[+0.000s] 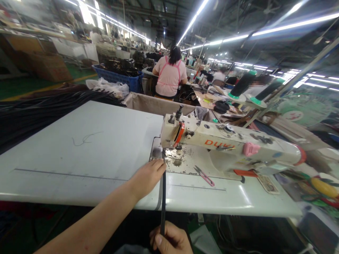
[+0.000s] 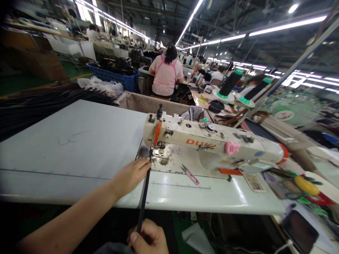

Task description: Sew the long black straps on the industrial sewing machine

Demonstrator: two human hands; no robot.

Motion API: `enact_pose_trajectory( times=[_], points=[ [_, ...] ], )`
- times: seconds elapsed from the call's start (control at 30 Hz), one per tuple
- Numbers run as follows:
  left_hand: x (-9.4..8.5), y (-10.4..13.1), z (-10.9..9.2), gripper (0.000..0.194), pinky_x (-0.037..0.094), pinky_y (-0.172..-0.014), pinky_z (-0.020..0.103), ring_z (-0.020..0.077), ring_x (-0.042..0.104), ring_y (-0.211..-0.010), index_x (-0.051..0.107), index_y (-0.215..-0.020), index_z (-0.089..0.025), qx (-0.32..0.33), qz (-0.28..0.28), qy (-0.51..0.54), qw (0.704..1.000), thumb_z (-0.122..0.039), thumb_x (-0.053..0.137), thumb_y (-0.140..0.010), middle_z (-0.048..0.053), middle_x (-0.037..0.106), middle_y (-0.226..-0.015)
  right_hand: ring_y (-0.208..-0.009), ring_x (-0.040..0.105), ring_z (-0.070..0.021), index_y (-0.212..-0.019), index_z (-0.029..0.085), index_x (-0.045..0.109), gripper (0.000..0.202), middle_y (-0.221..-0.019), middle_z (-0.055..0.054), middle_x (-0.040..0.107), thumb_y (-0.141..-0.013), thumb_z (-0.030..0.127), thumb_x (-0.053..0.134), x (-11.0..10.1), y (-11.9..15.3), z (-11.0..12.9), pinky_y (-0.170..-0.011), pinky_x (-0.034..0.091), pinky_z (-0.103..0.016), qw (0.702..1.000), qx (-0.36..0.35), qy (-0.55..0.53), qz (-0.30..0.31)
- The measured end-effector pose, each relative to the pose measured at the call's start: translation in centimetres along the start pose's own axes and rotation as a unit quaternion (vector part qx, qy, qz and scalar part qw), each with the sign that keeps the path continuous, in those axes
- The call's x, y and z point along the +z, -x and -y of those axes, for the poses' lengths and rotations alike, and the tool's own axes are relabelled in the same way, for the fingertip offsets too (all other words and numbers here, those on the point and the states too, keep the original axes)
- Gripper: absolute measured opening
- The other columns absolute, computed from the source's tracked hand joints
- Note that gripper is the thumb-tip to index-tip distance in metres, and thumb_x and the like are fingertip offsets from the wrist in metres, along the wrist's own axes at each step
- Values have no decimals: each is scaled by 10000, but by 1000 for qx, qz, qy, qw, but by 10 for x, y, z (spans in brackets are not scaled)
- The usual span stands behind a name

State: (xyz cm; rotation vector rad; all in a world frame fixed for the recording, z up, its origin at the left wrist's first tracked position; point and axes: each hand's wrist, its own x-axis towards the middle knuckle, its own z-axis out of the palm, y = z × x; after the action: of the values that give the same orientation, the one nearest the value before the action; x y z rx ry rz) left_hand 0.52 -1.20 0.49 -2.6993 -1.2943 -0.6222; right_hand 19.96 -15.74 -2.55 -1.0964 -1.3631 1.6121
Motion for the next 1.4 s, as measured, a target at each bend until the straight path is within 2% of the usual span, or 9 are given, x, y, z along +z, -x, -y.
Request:
enact_pose_trajectory(
  times=[0.1, 0.2, 0.27, 0.37, 0.47, 0.67, 1.03, 1.4],
  points=[
    [0, 0, 0, 258, 544, -1080, 438, 268, 646, -1204, 599, -1210, -156, -5, -2, 8, 1000, -84, 520, -975, 147, 629, -1304, -770, 650, -201, -792, 210, 820, 461, -819, -68, 743, -849, 662, 749, 0, -4, 4, -734, 491, -296, 998, -22, 34, -51],
    [-3, 0, -1, 240, 552, -1063, 425, 261, 657, -1187, 613, -1186, -161, -12, -8, 18, 1000, -88, 515, -980, 142, 637, -1288, -785, 657, -203, -921, 213, 822, 498, -854, -74, 770, -825, 697, 753, 2, -9, 14, -747, 500, -296, 996, 12, 11, -91],
    [-5, 0, -2, 235, 554, -1059, 421, 257, 661, -1178, 620, -1174, -159, -11, -12, 20, 1000, -83, 513, -979, 143, 644, -1273, -693, 644, -186, -966, 196, 801, 565, -769, -70, 774, -809, 736, 743, 3, -11, 23, -676, 492, -281, 995, 56, -27, -81],
    [-7, -1, -3, 229, 554, -1058, 417, 254, 664, -1166, 624, -1163, -155, -11, -19, 14, 1000, -79, 516, -977, 144, 650, -1263, -618, 621, -163, -894, 170, 779, 561, -678, -71, 767, -845, 725, 717, 3, -11, 33, -639, 466, -266, 995, 85, -30, -46],
    [-7, 0, -3, 220, 557, -1051, 412, 250, 667, -1154, 625, -1161, -158, -14, -22, 11, 1000, -87, 518, -982, 143, 651, -1264, -621, 629, -161, -825, 165, 782, 553, -680, -79, 774, -881, 707, 689, 3, -8, 30, -640, 449, -264, 996, 79, -11, -38],
    [-5, 1, -1, 208, 564, -1033, 405, 248, 668, -1148, 623, -1166, -169, -15, -10, 12, 1000, -116, 504, -1003, 136, 646, -1274, -614, 644, -167, -763, 176, 791, 525, -657, -66, 757, -907, 668, 679, 5, -3, 6, -620, 446, -264, 997, 58, -30, -39],
    [-5, 0, -1, 247, 533, -1096, 416, 249, 651, -1189, 613, -1189, -162, -10, -8, 9, 1000, -85, 491, -988, 133, 635, -1291, -691, 676, -188, -751, 184, 810, 494, -703, -65, 768, -923, 631, 687, 3, 1, 37, -719, 502, -286, 997, 61, -23, -31],
    [3, 3, 2, 265, 538, -1085, 437, 269, 634, -1226, 585, -1217, -164, -4, 0, 14, 1000, -82, 503, -979, 138, 625, -1302, -611, 659, -189, -691, 190, 818, 564, -652, -75, 759, -867, 711, 696, 3, -3, 18, -632, 480, -287, 996, 64, -33, -44]
  ],
)
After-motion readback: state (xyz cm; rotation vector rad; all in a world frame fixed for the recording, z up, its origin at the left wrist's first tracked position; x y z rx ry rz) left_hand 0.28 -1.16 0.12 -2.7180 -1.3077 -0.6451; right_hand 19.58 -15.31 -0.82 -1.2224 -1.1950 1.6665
